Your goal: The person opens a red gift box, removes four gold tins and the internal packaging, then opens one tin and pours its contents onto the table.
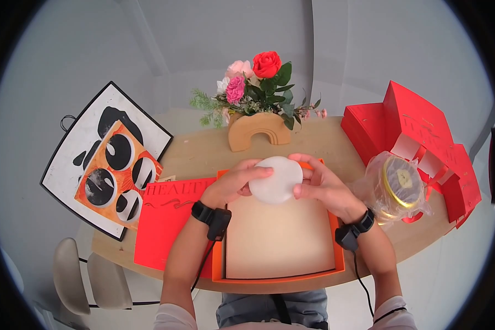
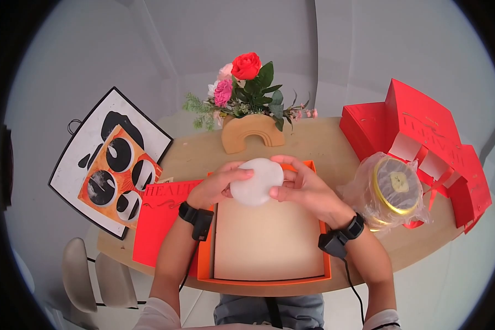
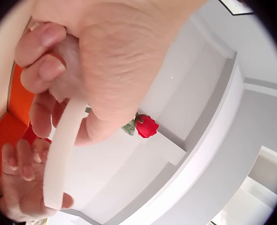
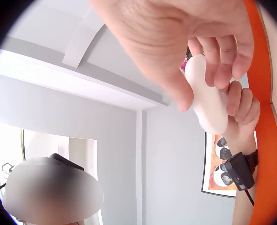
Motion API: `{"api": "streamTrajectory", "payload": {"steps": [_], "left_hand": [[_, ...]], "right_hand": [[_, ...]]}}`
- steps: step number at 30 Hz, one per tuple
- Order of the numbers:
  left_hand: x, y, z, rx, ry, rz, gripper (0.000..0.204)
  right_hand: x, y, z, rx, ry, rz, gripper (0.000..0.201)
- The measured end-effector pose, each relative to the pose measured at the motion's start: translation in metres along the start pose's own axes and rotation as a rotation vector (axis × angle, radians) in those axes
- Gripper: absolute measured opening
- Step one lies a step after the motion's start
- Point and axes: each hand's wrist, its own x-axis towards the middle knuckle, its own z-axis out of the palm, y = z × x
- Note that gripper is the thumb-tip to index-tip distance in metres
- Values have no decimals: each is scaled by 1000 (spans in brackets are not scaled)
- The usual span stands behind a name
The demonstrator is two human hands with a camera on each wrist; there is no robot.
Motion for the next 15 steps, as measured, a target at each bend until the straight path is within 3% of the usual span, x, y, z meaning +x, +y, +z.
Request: {"api": "streamTrajectory", "payload": {"steps": [7,9,13,15], "left_hand": [[6,-13,-16,-85,-26,-40,43],[3,-9,-17,-125,-76,-56,36],[4,-8,-14,-105,-49,-82,32],[2,-5,-9,-167,1,-87,35]], "right_hand": [[1,5,1,19,-5,-2,87],[-1,0,8,12,18,-83,81],[4,11,-3,-69,-10,-73,70],[4,12,-3,13,56,-53,55]]}}
